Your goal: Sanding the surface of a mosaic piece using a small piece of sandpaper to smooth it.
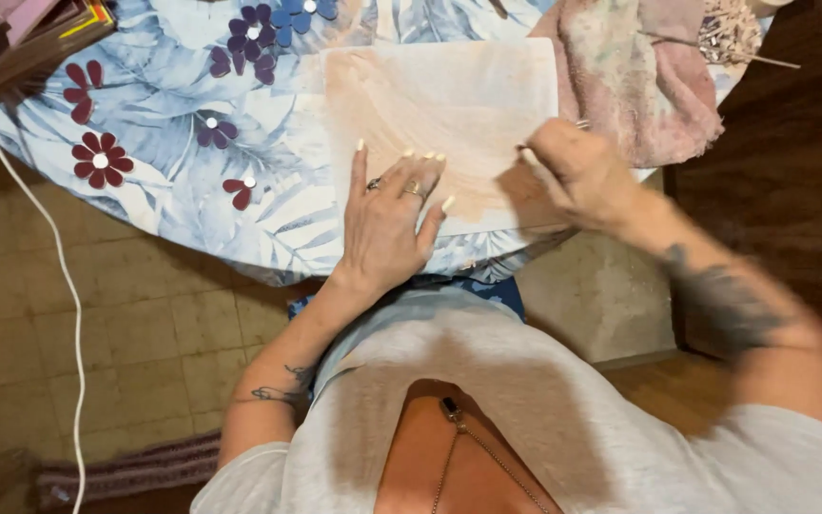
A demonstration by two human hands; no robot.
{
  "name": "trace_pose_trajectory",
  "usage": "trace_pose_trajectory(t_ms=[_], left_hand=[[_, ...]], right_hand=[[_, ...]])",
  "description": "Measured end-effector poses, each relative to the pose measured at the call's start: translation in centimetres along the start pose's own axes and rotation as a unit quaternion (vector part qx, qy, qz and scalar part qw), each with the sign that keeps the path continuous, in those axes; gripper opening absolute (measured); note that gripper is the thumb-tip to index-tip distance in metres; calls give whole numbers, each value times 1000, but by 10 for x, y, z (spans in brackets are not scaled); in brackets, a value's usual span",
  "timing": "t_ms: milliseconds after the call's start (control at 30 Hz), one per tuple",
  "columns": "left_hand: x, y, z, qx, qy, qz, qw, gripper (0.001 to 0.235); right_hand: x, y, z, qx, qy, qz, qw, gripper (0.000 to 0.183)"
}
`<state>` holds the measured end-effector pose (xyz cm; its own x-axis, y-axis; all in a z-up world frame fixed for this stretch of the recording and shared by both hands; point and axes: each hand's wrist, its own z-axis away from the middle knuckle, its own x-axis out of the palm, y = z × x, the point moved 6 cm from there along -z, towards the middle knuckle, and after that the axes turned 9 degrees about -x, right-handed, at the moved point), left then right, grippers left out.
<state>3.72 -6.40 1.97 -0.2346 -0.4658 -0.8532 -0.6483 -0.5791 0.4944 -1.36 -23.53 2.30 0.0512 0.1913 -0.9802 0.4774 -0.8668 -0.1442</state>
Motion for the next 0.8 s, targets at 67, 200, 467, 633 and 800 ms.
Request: trace_pose_trajectory(t_ms=[67,200,467,633,800], left_hand=[[-4,-3,-5,-21,64,231,971,38],[-3,1,-17,-78,56,517,850,30],[-10,0,-14,-176,92,558,806,10],[-23,3,-6,-113,118,509,845,15],[-31,2,0,-49,195,394,897,13]], right_hand=[[-2,-11,-19,79,166,-233,955,19],[3,-44,-46,102,228,-315,916,20],[3,-51,-43,126,294,-328,889,23],[-7,-46,-45,134,313,-325,882,23],[-1,-48,-49,124,327,-320,881,25]])
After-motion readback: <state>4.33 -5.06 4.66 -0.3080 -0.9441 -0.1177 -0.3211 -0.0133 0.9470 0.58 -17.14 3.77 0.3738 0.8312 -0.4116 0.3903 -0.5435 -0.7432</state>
